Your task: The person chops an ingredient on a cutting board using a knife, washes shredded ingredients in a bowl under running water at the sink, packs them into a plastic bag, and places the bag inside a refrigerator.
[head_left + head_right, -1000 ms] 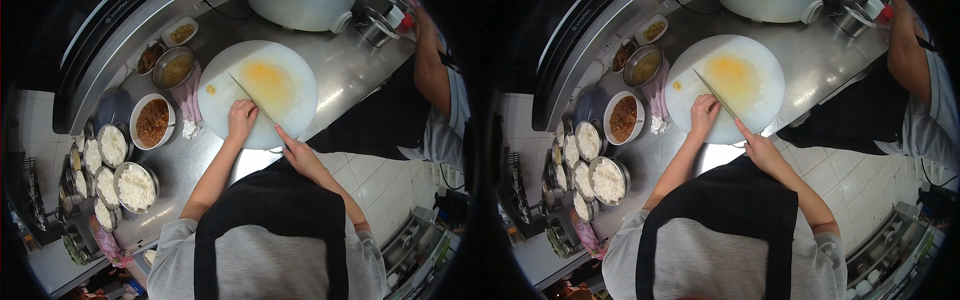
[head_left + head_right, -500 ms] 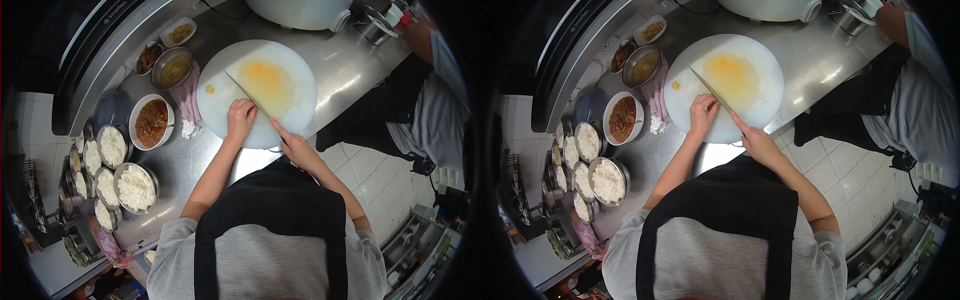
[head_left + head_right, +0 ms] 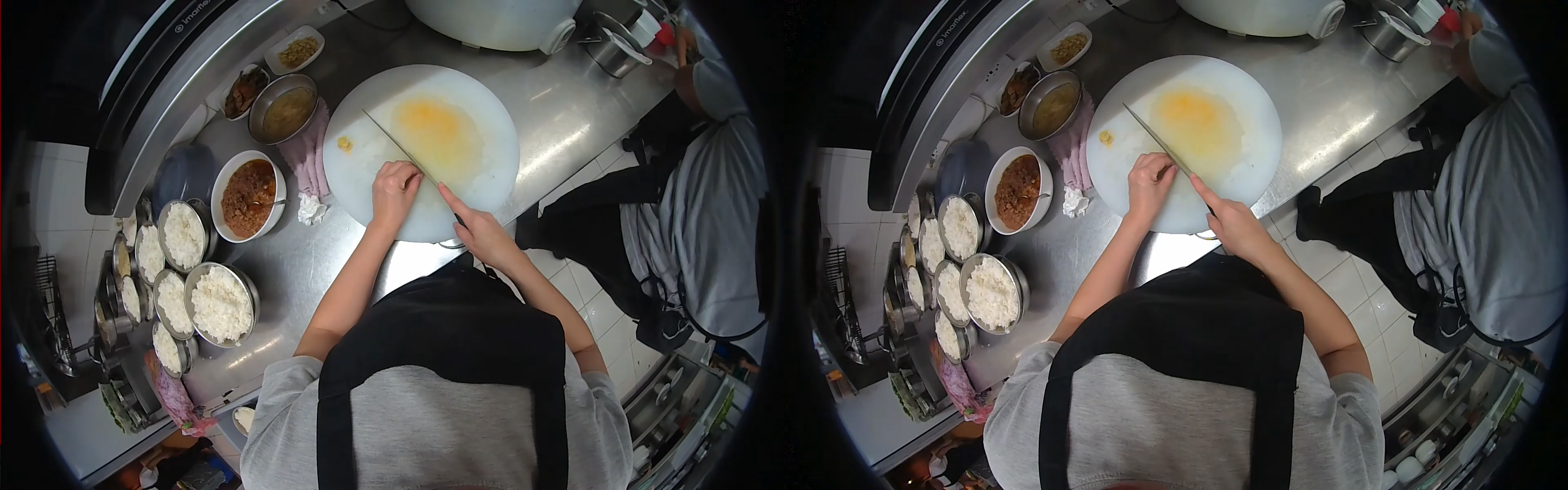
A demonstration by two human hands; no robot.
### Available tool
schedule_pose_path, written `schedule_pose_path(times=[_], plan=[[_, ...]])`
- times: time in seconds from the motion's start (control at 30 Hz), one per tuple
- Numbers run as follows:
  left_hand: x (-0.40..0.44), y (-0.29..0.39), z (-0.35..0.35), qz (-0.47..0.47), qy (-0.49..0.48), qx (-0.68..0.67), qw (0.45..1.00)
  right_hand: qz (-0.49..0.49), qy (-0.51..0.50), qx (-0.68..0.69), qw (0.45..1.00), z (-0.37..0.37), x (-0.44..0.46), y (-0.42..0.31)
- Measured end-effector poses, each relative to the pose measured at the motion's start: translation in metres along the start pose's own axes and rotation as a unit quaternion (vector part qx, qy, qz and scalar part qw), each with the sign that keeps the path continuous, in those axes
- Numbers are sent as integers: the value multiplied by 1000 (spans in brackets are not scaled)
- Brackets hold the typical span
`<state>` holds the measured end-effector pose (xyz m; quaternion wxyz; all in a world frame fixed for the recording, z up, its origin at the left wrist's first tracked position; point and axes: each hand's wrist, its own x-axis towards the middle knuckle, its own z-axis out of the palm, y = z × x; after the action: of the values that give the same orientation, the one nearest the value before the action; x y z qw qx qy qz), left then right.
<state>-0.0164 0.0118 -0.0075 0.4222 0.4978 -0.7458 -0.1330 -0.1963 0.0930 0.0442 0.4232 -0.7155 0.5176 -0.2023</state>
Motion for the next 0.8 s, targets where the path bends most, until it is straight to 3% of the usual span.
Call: schedule_pose_path(times=[0.17, 0.4, 0.5, 0.57, 0.67, 0.8], plan=[[1, 2, -4, -9, -20, 4, 1000, -79, 55, 8, 995, 2, -10, 2], [0, -1, -2, 5, -4, -6, 1000, -16, 2, 1, 1000, -1, 3, 1], [0, 0, -2, -21, -9, -18, 1000, -42, 16, 37, 998, 1, 13, 10], [-1, -2, -1, -6, -2, -13, 1000, -119, 67, 45, 990, 3, 14, 16], [-1, -2, -1, -6, -10, -7, 1000, -52, 21, 41, 998, -3, 4, 2], [-1, -2, -2, -5, -13, 0, 1000, -34, 15, 12, 999, -2, -8, -4]])
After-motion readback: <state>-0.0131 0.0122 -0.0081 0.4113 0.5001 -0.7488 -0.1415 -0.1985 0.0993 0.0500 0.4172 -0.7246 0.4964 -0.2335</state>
